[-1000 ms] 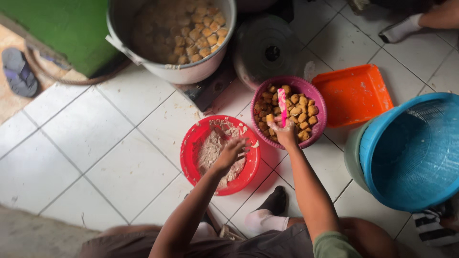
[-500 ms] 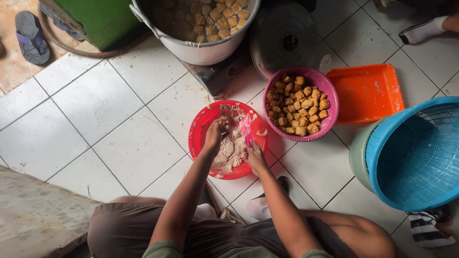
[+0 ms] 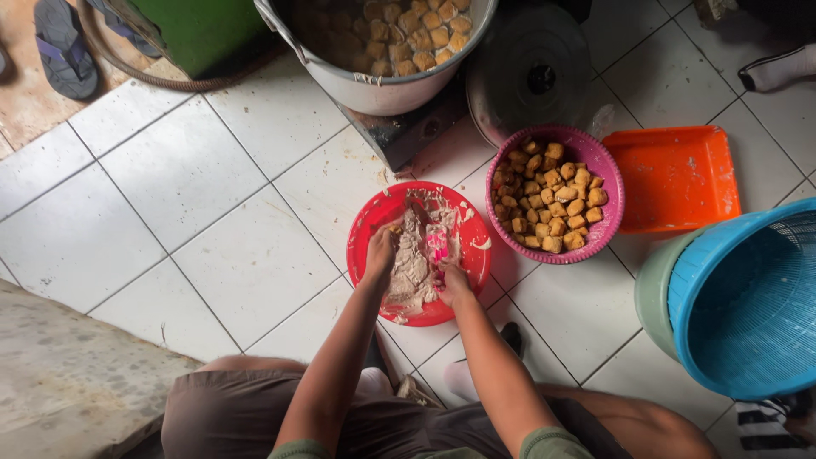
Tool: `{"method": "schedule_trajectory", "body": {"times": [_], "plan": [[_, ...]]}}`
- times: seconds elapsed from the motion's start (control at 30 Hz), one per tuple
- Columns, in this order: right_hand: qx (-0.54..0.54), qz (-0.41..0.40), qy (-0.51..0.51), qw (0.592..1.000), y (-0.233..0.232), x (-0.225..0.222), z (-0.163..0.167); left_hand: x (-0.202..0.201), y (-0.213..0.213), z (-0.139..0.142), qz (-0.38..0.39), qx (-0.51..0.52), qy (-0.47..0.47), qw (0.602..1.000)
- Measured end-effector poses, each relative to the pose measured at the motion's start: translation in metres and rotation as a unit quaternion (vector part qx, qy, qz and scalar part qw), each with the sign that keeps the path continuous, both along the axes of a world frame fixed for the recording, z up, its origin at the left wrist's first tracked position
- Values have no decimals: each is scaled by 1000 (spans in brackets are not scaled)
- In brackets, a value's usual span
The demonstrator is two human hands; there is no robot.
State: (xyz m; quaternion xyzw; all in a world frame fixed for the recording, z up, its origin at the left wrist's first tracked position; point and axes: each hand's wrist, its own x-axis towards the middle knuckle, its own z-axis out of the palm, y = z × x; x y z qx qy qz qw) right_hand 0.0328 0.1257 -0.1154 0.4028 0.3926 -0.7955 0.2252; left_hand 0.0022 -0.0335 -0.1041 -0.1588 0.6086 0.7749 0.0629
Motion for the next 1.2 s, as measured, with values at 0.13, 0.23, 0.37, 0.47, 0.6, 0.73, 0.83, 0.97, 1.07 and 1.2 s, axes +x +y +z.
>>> {"method": "schedule_trajectory", "body": {"times": [0.13, 0.23, 0.37, 0.47, 0.6, 0.73, 0.83, 0.97, 1.07, 1.2], "plan": [[60, 40, 23, 997, -4, -28, 0, 4, 0, -5, 19, 119, -111, 987], [77, 95, 75, 990, -7, -40, -3, 4, -3, -8, 42, 146, -107, 983], [108, 154, 161, 969, -2, -38, -4, 4, -9, -7, 83, 113, -89, 986], [55, 134, 195, 970, 11, -28, 0, 4, -12, -3, 121, 73, -104, 984], [60, 162, 195, 965, 26, -9, 6, 2, -11, 3, 152, 113, -54, 980], [64, 144, 119, 980, 25, 10, 1, 2, -7, 5, 176, 91, -39, 979], [46, 128, 94, 986, 18, 10, -6, 1, -4, 2, 184, 106, -45, 976], [-1, 111, 55, 992, 3, -9, -7, 1, -4, -4, 202, 156, -83, 963], [-11, 103, 93, 990, -10, -25, -7, 3, -7, -10, 198, 139, -66, 968], [68, 117, 69, 988, -25, -42, -7, 5, -12, -14, 202, 129, -97, 966]]}}
